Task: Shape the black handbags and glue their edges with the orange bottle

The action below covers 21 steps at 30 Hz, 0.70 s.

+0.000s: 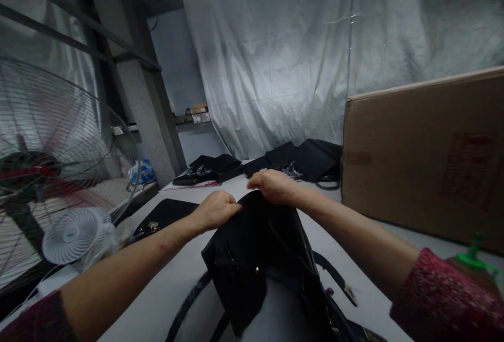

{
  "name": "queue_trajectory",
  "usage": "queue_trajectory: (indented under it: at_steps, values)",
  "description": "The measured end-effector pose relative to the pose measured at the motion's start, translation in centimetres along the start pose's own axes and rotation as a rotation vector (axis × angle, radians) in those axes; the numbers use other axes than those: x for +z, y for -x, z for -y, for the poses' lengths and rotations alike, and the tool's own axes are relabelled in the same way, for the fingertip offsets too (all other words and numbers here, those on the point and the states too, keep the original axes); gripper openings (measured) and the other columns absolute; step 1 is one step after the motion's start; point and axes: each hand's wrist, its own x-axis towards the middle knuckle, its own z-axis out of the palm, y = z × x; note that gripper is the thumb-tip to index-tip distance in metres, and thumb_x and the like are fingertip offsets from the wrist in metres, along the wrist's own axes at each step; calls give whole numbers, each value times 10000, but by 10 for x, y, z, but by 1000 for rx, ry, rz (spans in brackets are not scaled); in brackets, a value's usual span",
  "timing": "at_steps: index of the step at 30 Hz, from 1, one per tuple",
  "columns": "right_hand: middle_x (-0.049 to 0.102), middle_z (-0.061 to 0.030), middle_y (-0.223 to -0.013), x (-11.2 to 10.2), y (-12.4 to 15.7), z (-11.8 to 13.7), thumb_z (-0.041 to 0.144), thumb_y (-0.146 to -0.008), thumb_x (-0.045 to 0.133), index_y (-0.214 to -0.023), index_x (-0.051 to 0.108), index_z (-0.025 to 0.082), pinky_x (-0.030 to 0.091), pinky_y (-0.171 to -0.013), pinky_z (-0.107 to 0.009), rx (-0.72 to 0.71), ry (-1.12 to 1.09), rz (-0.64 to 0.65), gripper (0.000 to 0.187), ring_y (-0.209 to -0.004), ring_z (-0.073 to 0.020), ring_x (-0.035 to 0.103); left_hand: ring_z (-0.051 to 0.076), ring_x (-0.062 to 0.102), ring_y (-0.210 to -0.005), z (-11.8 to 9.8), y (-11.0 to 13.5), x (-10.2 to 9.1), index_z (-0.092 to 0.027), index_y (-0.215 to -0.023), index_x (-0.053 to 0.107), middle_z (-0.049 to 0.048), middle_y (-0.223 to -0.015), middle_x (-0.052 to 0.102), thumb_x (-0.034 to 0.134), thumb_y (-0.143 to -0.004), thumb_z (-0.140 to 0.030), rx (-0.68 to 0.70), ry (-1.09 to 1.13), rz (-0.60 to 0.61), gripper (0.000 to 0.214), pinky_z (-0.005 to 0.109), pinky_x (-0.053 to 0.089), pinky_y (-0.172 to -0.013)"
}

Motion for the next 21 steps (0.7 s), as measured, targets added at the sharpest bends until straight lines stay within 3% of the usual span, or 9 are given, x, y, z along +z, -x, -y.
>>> queue_trajectory:
  at_steps: [4,7,11,13,15,17,19,21]
  values:
    - [670,-121,-1131,-13,37,7,271,-931,398,-1121,642,155,463,-902,-334,145,-86,-250,330,-1032,-216,615,160,508,-615,17,25,-13,-165,-575,530,11,-570,523,462,-747,-322,-71,-53,-66,243,257,292,-545]
    - [624,-124,-1220,-7,84,33,451,-887,491,-1220,573,191,508,-897,-383,283,-374,-328,430,-1074,-252,609,192,560,-733,30,40,-14,-174,-788,592,30,-727,611,460,-722,-254,-136,-41,-139,168,262,345,-605]
    - [439,-122,-1435,25,144,76,479,-778,618,-1437,360,299,523,-922,-478,247,-431,-240,730,-1203,-345,533,224,597,-798,35,45,-10,-187,-1118,547,52,-839,650,464,-757,-271,-149,-20,-124,380,290,408,-665]
    - [314,-97,-1517,46,163,91,436,-651,741,-1495,229,331,482,-992,-514,167,-354,-263,993,-1297,-393,425,243,609,-894,34,42,-10,-195,-1295,444,73,-978,656,548,-736,-292,-82,-55,-137,576,311,436,-759]
    - [214,-54,-1560,64,172,96,354,-602,769,-1510,146,366,467,-1007,-546,131,-257,-286,1101,-1342,-417,345,271,586,-1038,32,39,-10,-201,-1396,346,103,-1146,622,673,-667,-319,-2,-102,-134,808,326,426,-874]
    - [151,-17,-1576,74,176,93,258,-633,707,-1511,98,387,471,-1000,-561,133,-175,-284,1076,-1350,-414,327,290,546,-1135,29,36,-12,-193,-1399,367,123,-1240,585,724,-638,-349,43,-132,-117,856,329,406,-932]
    - [177,-19,-1569,75,178,85,204,-676,623,-1515,45,375,473,-1001,-556,142,-113,-278,1033,-1334,-390,364,281,573,-1091,27,34,-13,-174,-1292,503,121,-1170,628,648,-727,-379,37,-138,-102,618,325,419,-895]
    - [273,-53,-1538,69,180,75,202,-727,560,-1521,8,340,470,-1008,-539,167,-64,-279,977,-1305,-358,418,254,620,-950,26,34,-15,-159,-1053,636,101,-994,681,525,-813,-365,9,-135,-81,335,306,435,-795]
